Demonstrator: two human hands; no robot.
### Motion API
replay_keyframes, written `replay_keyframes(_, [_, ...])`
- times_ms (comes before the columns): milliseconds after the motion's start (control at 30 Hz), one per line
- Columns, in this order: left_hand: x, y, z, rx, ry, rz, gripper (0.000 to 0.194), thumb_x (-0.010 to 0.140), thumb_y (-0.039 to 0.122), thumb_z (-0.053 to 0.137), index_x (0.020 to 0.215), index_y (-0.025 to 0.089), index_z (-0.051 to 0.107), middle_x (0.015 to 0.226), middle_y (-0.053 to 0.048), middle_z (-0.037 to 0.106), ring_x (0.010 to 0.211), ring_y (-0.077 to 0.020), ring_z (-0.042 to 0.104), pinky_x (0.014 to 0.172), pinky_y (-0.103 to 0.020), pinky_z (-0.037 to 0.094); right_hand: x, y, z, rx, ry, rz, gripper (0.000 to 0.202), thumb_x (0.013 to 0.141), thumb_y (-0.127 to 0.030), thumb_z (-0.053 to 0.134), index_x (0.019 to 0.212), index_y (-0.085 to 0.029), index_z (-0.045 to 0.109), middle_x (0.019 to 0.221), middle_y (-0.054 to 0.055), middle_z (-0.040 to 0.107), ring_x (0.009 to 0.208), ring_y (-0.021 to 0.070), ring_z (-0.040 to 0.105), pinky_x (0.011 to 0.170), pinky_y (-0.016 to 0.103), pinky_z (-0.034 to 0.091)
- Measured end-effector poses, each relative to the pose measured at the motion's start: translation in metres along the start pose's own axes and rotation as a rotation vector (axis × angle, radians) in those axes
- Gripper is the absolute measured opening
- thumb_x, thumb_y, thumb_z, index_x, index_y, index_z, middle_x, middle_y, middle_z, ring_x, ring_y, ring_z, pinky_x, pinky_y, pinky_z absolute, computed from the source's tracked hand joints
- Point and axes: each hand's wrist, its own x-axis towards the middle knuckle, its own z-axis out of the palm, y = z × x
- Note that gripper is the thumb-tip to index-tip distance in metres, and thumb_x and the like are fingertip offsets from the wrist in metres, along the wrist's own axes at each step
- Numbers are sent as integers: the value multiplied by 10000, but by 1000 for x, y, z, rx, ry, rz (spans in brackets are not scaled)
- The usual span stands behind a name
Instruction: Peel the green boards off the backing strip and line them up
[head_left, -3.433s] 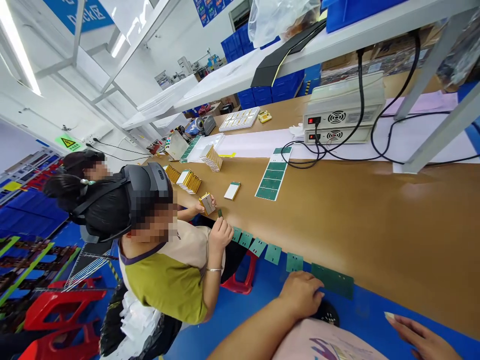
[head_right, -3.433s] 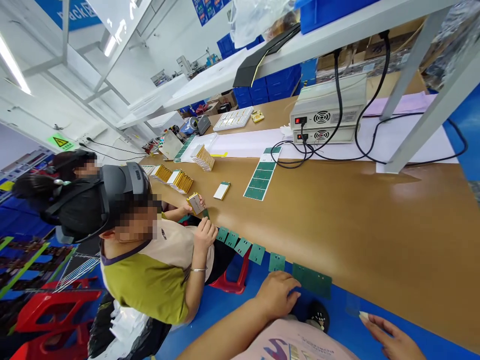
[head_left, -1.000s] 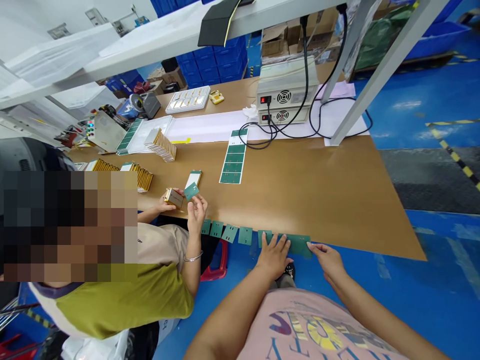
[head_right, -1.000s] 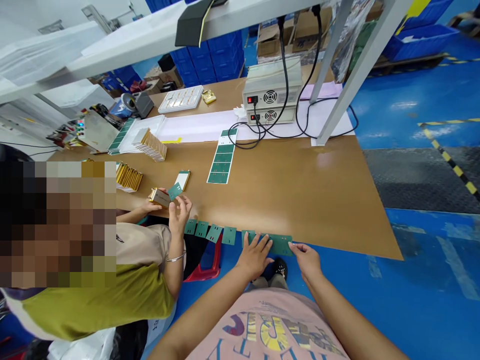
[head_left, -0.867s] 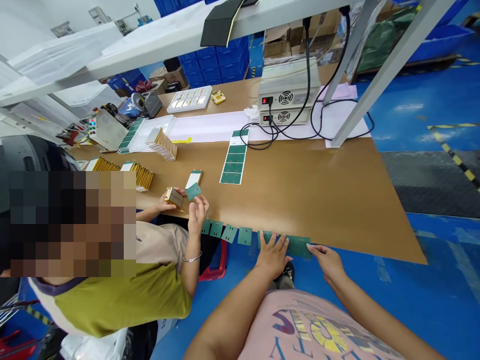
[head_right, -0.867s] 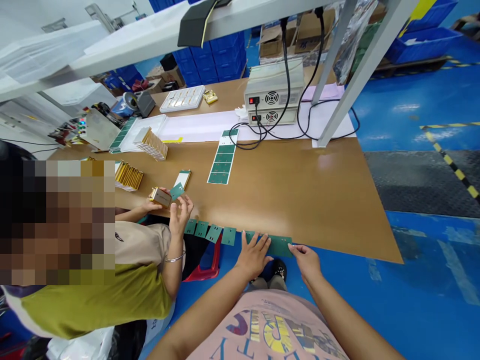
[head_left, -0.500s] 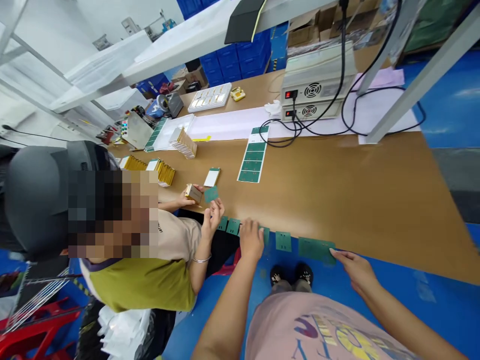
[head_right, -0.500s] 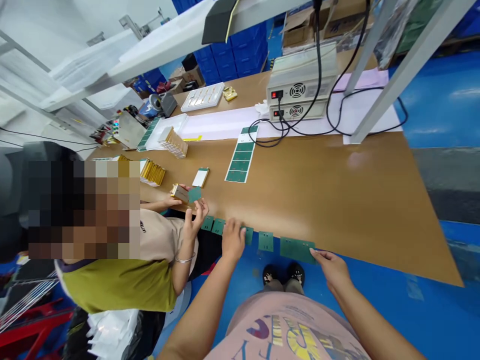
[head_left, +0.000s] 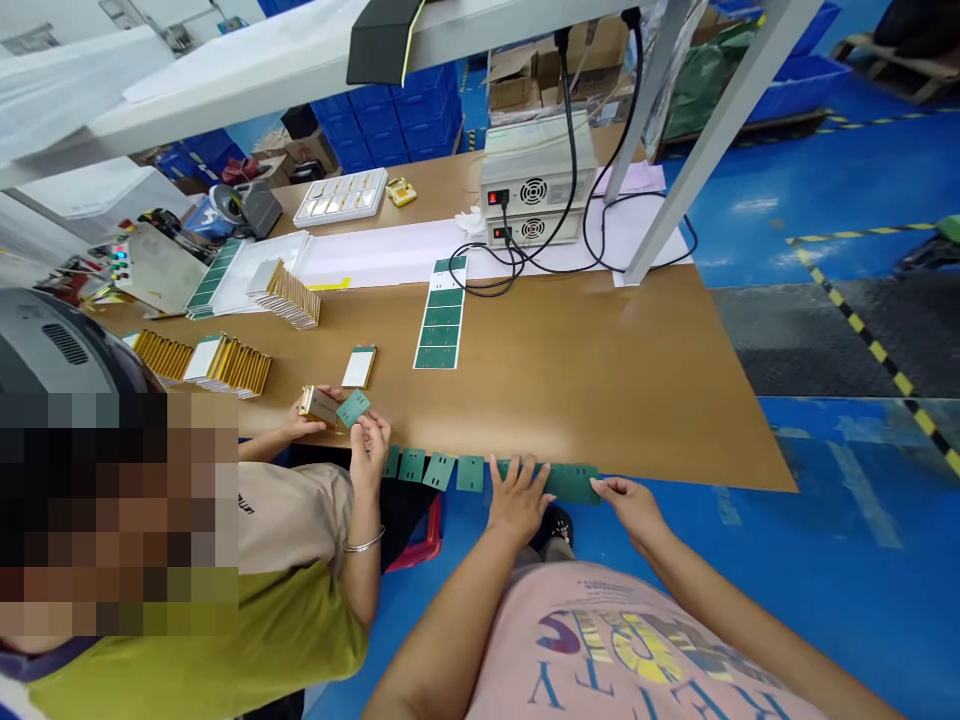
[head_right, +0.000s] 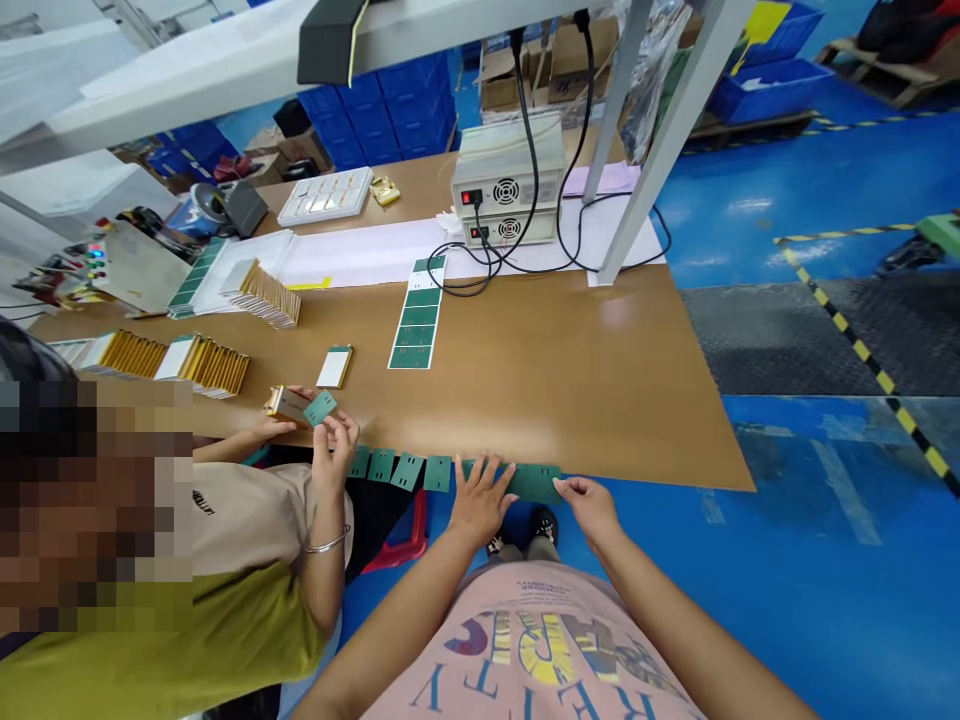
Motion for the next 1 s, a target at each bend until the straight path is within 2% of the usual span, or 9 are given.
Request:
replay_keyframes(233, [-13, 2, -3, -17, 63, 29, 394, 842, 385, 292, 1202, 270, 403, 1267, -43, 398, 1177, -243, 288, 988, -564, 113, 3, -9, -44, 65, 208, 123, 344, 406, -454, 675, 576, -169, 586, 542, -7, 557, 522, 107, 424, 481, 231, 310])
replay_keyframes(300, [-27, 2, -3, -45, 56, 83, 345, 843, 309, 306, 1138, 231, 468, 1156, -59, 479, 1081, -218, 377, 979, -484, 207, -1, -19, -39, 76, 114, 157, 355, 416, -452, 691, 612, -171, 599, 587, -11, 565, 532, 95, 421, 465, 212, 300])
replay_keyframes(400, [-54, -2, 0, -112, -23, 78, 256, 812, 211, 355, 966, 206, 559, 957, -57, 541, 888, -186, 453, 828, -359, 368, -11, -34, -15, 49, -156, 224, 342, 463, -452, 702, 641, -175, 609, 621, -11, 562, 579, 97, 448, 461, 190, 313])
replay_keyframes(500, [-80, -8, 3, -214, -56, -122, 226, 796, 183, 372, 898, 209, 572, 891, -52, 539, 818, -179, 455, 725, -322, 390, -21, -47, 7, 118, -317, 273, 354, 495, -435, 715, 758, -219, 618, 759, -8, 584, 725, 121, 512, 497, 178, 368])
replay_keyframes(600, [-98, -11, 3, -390, -30, -344, 235, 777, 167, 389, 910, 212, 578, 897, -57, 534, 846, -190, 450, 760, -341, 375, -23, -63, 20, 234, -493, 287, 515, 543, -413, 710, 1023, -369, 530, 1055, -34, 545, 856, 133, 538, 563, 197, 425])
replay_keyframes(667, [-104, -10, 1, -513, 0, -463, 235, 755, 163, 415, 904, 213, 590, 905, -60, 535, 867, -199, 449, 797, -360, 359, -21, -77, 30, 261, -638, 306, 535, 578, -408, 693, 1072, -408, 487, 1156, -39, 496, 888, 143, 543, 586, 215, 443])
replay_keyframes(767, [-109, -7, -1, -606, 53, -589, 230, 729, 176, 450, 898, 221, 600, 914, -52, 543, 892, -199, 455, 834, -359, 347, -16, -93, 53, 243, -756, 317, 339, 605, -384, 683, 915, -280, 594, 993, 4, 583, 822, 126, 555, 576, 196, 438])
replay_keyframes(867, [-109, -8, 2, -670, 115, -740, 214, 713, 193, 471, 884, 206, 599, 919, -49, 554, 879, -184, 483, 824, -334, 369, -11, -96, 75, 242, -704, 312, 188, 591, -307, 706, 695, -195, 596, 653, -19, 584, 613, 70, 527, 508, 156, 404])
replay_keyframes(1000, [-107, -13, 11, -807, 195, -984, 191, 736, 223, 427, 834, 158, 578, 790, -49, 586, 710, -148, 532, 676, -285, 432, -11, -85, 91, 284, -612, 416, 157, 588, -218, 701, 650, -192, 559, 552, -46, 545, 530, 62, 505, 442, 157, 378])
